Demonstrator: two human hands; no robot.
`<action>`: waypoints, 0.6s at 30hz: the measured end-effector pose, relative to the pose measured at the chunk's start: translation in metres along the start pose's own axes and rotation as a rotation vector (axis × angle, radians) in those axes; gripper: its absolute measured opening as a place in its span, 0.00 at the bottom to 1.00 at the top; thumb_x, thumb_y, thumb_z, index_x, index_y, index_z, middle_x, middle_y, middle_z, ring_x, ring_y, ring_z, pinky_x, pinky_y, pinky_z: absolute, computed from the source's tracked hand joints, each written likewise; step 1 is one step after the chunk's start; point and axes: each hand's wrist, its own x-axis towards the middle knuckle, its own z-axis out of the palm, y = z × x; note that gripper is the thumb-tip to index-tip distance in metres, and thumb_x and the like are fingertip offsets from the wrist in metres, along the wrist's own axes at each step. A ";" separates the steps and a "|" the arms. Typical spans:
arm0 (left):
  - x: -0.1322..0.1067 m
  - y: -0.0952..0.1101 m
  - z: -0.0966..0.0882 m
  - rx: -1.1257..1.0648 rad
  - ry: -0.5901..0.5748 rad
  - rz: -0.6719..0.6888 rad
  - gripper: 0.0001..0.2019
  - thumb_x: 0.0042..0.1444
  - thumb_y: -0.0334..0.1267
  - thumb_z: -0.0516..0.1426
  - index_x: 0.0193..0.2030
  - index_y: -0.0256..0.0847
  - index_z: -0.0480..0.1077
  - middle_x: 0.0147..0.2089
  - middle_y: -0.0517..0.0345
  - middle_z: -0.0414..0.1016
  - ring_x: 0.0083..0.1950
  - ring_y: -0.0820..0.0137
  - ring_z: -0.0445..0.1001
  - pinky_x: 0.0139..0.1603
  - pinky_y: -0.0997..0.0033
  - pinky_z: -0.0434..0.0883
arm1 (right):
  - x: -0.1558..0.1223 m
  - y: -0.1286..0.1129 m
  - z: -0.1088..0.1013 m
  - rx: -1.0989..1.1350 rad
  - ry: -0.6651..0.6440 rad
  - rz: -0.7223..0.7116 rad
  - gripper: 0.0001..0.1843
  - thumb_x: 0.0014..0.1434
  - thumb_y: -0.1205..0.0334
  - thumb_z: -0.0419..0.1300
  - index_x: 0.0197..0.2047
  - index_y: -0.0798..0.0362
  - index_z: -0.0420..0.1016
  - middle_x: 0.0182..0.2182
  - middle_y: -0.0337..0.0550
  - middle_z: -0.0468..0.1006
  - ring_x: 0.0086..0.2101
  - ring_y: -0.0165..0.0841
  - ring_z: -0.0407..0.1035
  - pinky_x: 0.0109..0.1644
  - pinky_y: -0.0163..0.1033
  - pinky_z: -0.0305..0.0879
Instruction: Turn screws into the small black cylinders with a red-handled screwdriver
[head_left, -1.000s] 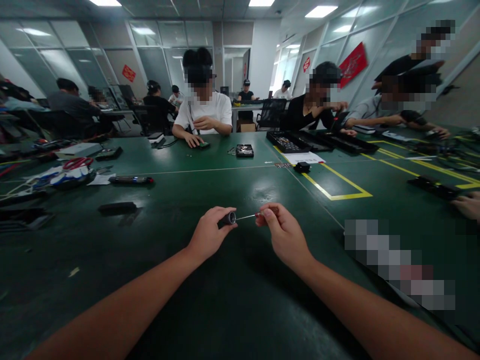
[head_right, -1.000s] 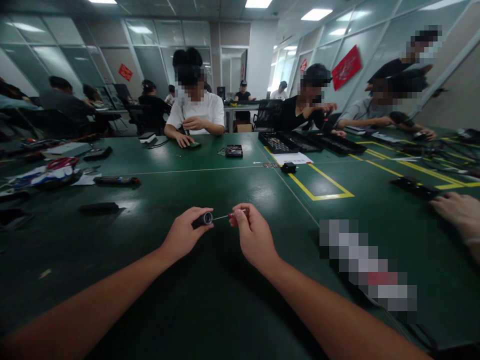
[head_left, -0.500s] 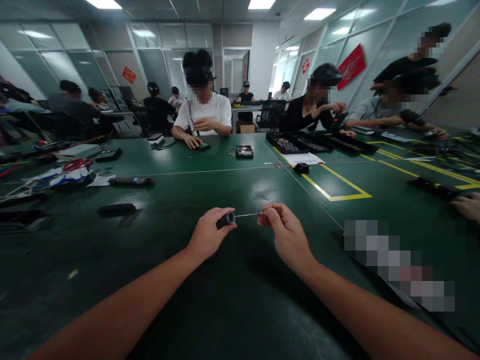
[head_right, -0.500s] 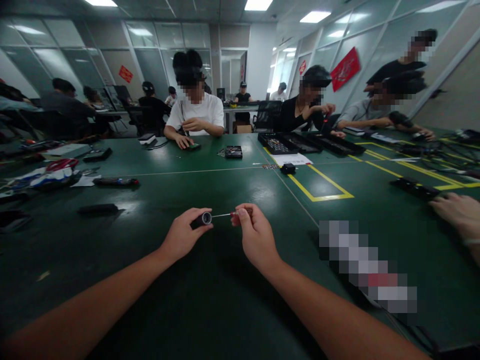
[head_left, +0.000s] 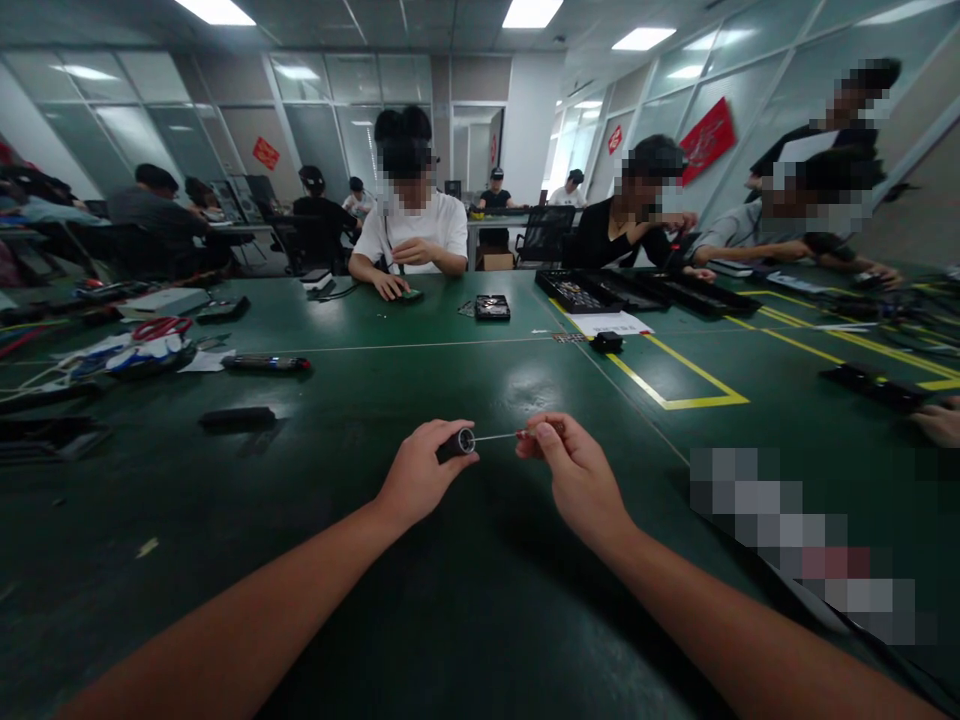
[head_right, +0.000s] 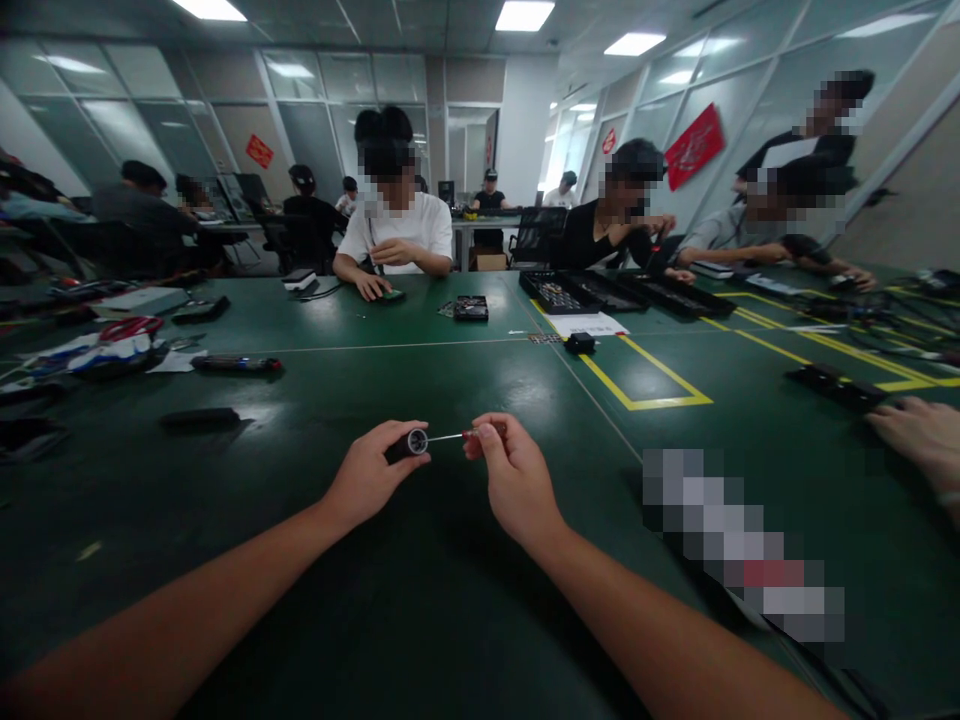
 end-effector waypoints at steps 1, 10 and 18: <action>0.000 0.000 0.000 0.000 -0.002 0.002 0.19 0.57 0.33 0.65 0.56 0.46 0.74 0.52 0.55 0.77 0.54 0.63 0.74 0.58 0.57 0.70 | 0.000 0.000 0.000 0.002 -0.005 0.000 0.15 0.62 0.46 0.61 0.39 0.50 0.75 0.31 0.41 0.79 0.33 0.36 0.74 0.42 0.44 0.69; -0.002 -0.002 0.001 0.044 -0.025 0.056 0.20 0.57 0.33 0.65 0.56 0.46 0.74 0.52 0.55 0.77 0.55 0.63 0.74 0.58 0.57 0.69 | -0.003 -0.004 -0.001 -0.017 -0.026 0.003 0.21 0.64 0.40 0.56 0.38 0.49 0.76 0.17 0.32 0.67 0.20 0.31 0.64 0.27 0.38 0.61; -0.002 -0.001 0.000 0.040 -0.040 0.080 0.19 0.58 0.34 0.65 0.57 0.46 0.73 0.52 0.55 0.77 0.55 0.63 0.74 0.59 0.57 0.70 | -0.004 -0.006 0.000 -0.039 0.064 -0.055 0.12 0.64 0.49 0.59 0.40 0.48 0.75 0.25 0.36 0.74 0.29 0.34 0.70 0.37 0.41 0.67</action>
